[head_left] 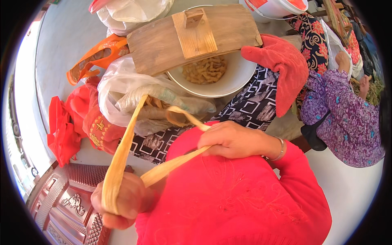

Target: The person shapes strips of yellow dough using a wooden tool with a slot and places the finished pieces into a bowl.

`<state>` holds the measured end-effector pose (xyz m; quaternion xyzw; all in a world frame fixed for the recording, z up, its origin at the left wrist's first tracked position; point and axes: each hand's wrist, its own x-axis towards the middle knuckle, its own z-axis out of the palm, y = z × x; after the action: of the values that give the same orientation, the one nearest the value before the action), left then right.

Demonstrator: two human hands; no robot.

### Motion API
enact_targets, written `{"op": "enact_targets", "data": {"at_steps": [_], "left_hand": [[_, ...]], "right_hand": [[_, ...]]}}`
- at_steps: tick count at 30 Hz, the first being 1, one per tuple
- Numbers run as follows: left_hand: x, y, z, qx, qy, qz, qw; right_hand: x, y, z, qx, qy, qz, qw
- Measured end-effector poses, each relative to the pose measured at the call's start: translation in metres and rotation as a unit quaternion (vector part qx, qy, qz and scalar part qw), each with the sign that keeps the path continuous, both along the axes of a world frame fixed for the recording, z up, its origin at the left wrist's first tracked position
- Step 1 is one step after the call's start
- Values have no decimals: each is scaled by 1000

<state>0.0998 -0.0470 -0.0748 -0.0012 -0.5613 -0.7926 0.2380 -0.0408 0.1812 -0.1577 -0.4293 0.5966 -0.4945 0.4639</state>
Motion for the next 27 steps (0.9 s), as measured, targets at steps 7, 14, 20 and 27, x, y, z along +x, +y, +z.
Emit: {"op": "enact_targets", "data": {"at_steps": [7, 14, 20, 27], "left_hand": [[27, -40, -67, -20, -336, 213, 917], [43, -63, -102, -254, -453, 275, 809], [52, -49, -102, -519, -525, 233, 633], [12, -2, -83, -693, -336, 102, 629]], "right_hand": [[-10, 40, 4, 122, 221, -71, 965], [-6, 83, 6, 174, 230, -43, 956], [-27, 118, 34, 238, 377, -136, 885], [1, 87, 23, 122, 166, -172, 963]]}}
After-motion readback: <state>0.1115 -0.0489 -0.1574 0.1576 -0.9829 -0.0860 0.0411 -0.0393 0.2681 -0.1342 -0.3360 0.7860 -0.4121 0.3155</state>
